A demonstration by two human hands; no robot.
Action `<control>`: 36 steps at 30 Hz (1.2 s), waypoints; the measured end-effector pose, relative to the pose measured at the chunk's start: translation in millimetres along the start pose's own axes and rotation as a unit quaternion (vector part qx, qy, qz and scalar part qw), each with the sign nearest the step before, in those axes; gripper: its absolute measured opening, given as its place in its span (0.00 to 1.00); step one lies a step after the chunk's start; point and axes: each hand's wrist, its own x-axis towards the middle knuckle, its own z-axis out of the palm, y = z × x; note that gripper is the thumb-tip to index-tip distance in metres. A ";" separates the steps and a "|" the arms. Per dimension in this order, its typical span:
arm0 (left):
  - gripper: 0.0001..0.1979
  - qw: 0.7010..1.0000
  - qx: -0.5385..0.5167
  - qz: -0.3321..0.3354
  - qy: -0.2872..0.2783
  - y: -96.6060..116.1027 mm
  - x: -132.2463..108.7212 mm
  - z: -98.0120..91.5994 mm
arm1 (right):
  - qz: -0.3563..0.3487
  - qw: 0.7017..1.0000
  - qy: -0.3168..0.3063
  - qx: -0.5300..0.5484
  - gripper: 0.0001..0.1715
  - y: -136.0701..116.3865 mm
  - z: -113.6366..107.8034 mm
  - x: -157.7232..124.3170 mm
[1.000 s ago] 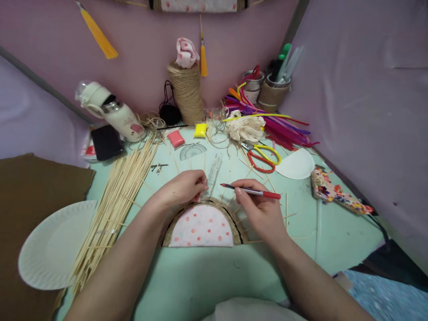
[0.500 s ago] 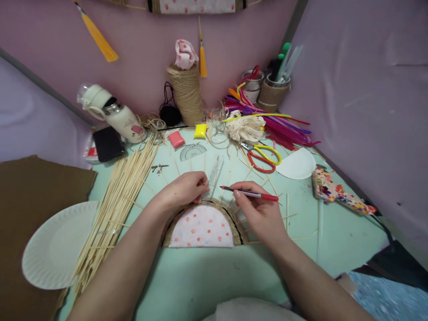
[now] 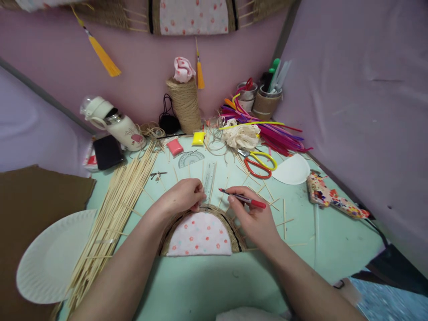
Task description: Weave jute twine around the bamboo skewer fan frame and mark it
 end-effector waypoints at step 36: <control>0.04 1.000 -0.002 0.012 0.000 7.9 -5.1 -1.0 | 0.002 0.996 0.036 -0.080 0.16 17.9 17.3 18.4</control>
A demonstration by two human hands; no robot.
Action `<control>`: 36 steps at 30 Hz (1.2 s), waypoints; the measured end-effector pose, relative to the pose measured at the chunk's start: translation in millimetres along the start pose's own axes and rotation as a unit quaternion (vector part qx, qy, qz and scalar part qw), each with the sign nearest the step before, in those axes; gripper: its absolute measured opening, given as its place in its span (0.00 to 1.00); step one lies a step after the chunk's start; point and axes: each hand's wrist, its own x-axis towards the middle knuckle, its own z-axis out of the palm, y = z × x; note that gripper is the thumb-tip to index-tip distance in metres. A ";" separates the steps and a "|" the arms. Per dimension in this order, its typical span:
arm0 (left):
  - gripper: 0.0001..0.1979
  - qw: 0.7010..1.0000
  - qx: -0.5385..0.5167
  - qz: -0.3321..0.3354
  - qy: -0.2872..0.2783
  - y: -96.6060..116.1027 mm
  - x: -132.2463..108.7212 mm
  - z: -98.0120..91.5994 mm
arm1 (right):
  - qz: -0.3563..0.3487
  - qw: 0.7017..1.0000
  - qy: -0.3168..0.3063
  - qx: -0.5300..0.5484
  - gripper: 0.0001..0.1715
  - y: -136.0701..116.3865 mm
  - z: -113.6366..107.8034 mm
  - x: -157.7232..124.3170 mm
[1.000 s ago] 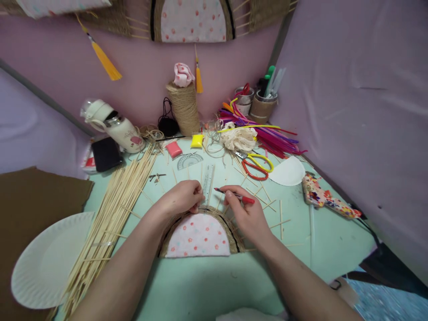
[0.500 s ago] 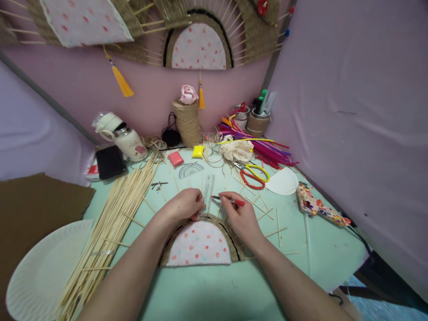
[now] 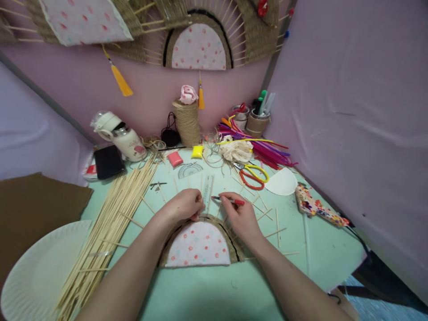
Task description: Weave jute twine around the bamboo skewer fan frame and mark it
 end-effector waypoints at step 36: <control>0.05 1.000 -0.001 -0.003 -0.001 -3.7 3.2 1.5 | -0.002 1.000 -0.002 -0.015 0.15 -0.8 -1.2 0.0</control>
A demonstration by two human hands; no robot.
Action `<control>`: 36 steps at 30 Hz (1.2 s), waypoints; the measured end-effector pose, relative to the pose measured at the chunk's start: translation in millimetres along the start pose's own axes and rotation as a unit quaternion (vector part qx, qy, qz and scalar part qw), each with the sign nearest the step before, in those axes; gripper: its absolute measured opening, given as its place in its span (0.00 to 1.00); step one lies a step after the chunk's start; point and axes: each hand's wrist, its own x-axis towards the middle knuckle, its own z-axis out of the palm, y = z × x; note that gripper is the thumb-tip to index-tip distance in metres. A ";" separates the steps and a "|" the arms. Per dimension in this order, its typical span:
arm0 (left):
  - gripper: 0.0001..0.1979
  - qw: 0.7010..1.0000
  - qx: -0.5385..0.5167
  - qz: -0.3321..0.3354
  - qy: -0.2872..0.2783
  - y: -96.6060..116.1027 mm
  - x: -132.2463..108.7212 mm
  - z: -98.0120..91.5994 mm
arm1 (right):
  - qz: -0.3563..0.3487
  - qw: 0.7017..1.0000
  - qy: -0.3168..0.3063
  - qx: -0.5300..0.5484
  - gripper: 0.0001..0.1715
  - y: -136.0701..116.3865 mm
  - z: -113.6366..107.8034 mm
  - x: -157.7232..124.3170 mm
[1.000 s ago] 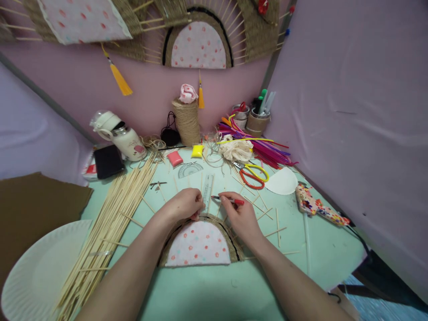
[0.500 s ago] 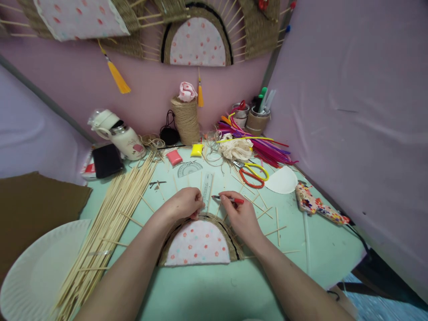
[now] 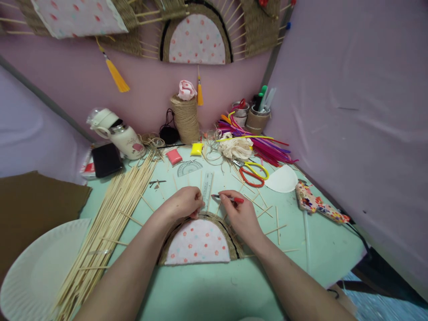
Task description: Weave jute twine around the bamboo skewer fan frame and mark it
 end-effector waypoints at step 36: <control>0.03 1.000 0.002 0.012 0.015 -2.0 2.4 -0.2 | -0.005 0.998 0.044 0.033 0.16 0.9 -5.9 -3.5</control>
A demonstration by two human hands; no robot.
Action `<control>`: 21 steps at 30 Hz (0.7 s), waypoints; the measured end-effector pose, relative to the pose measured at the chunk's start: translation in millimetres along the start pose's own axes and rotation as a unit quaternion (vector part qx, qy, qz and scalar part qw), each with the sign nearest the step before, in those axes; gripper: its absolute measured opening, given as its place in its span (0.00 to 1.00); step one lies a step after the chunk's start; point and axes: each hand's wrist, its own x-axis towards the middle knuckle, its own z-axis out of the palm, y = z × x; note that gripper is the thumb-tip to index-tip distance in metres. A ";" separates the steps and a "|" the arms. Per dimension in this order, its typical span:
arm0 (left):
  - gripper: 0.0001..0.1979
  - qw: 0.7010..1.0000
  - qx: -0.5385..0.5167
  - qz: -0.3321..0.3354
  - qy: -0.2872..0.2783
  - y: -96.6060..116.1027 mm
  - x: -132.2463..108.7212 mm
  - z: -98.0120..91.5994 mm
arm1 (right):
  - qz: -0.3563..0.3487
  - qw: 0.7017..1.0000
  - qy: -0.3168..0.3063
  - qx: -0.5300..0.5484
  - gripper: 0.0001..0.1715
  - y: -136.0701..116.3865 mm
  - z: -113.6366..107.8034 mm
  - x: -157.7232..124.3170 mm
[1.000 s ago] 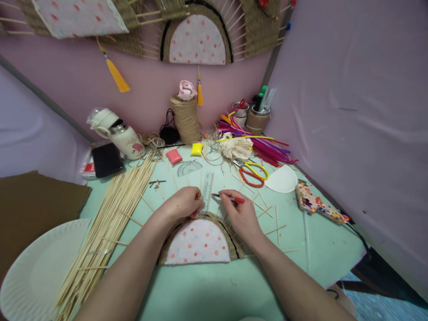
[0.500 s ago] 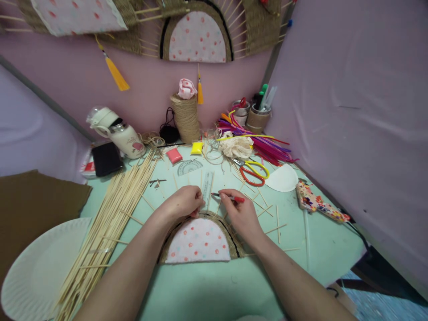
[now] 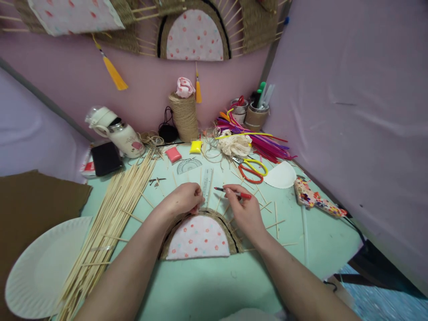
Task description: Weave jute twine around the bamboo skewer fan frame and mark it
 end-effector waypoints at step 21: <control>0.04 0.983 0.171 0.066 -0.029 48.4 -2.8 0.0 | 0.024 0.997 0.046 0.059 0.14 4.9 -30.6 -32.5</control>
